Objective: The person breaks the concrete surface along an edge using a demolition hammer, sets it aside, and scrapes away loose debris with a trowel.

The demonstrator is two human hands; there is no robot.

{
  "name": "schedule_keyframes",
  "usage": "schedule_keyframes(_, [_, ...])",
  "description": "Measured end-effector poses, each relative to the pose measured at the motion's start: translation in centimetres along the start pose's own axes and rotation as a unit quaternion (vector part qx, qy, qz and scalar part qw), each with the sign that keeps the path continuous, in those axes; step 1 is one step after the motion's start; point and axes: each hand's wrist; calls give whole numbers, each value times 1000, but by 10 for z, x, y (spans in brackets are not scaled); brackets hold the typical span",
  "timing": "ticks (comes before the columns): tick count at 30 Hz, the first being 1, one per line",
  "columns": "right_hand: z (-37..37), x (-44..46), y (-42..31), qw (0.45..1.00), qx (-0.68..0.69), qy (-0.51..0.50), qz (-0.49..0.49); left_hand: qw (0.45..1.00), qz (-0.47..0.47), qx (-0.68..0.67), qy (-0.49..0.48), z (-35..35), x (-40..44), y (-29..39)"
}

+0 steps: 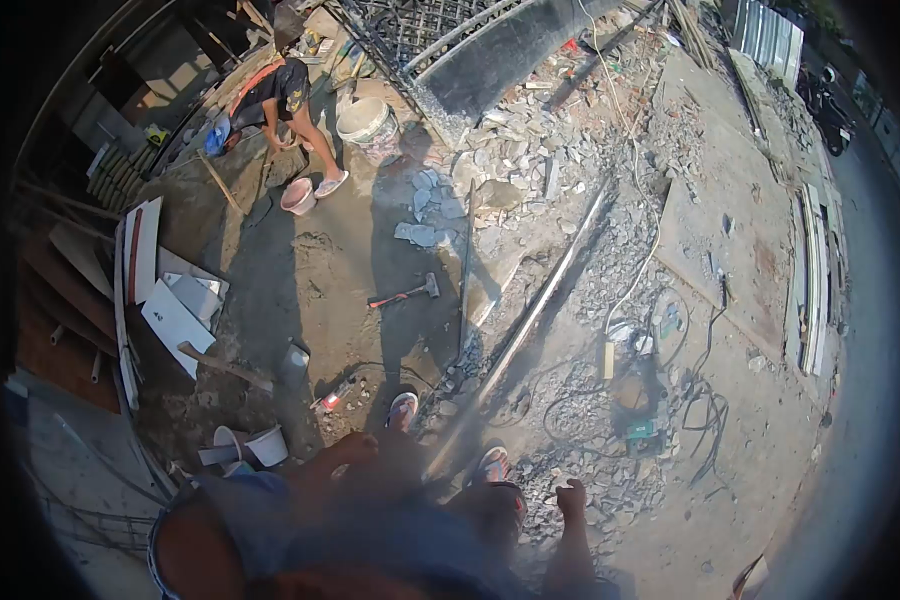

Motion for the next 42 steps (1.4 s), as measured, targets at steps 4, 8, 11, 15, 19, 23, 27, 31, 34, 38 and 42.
schedule_keyframes(4, [15,14,3,995,101,-7,-15,995,-24,-47,80,-23,27,42])
schedule_keyframes(8, [9,-11,10,987,158,10,-26,991,-69,-113,34,8,99,92])
schedule_keyframes(11, [-27,-45,4,989,145,5,31,988,-87,-107,-71,31,145,173])
schedule_keyframes(15, [-49,-89,73,988,92,9,122,975,-90,-188,-74,63,175,248])
schedule_keyframes(19, [-63,-151,167,991,28,32,124,978,-84,-161,-100,97,188,273])
schedule_keyframes(23, [-105,-220,144,927,164,46,336,965,-89,-205,-137,145,199,245])
schedule_keyframes(27, [-91,-270,227,958,73,4,276,978,-67,-132,-145,181,191,240])
schedule_keyframes(31, [-131,-235,252,958,21,-86,274,958,-148,-196,-149,234,182,198])
schedule_keyframes(34, [-173,-161,266,968,9,-78,237,956,-192,-159,-156,246,141,184])
schedule_keyframes(38, [-252,-4,229,979,-26,10,201,958,-212,-77,-178,263,104,176])
schedule_keyframes(42, [-267,102,141,967,143,48,204,961,-173,-135,-165,307,88,134])
Point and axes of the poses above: each hand's wrist, its own x-axis towards the middle knuckle, its own z-axis out of the palm, y = z × x, and after that the axes turned 15 degrees about y, right-handed
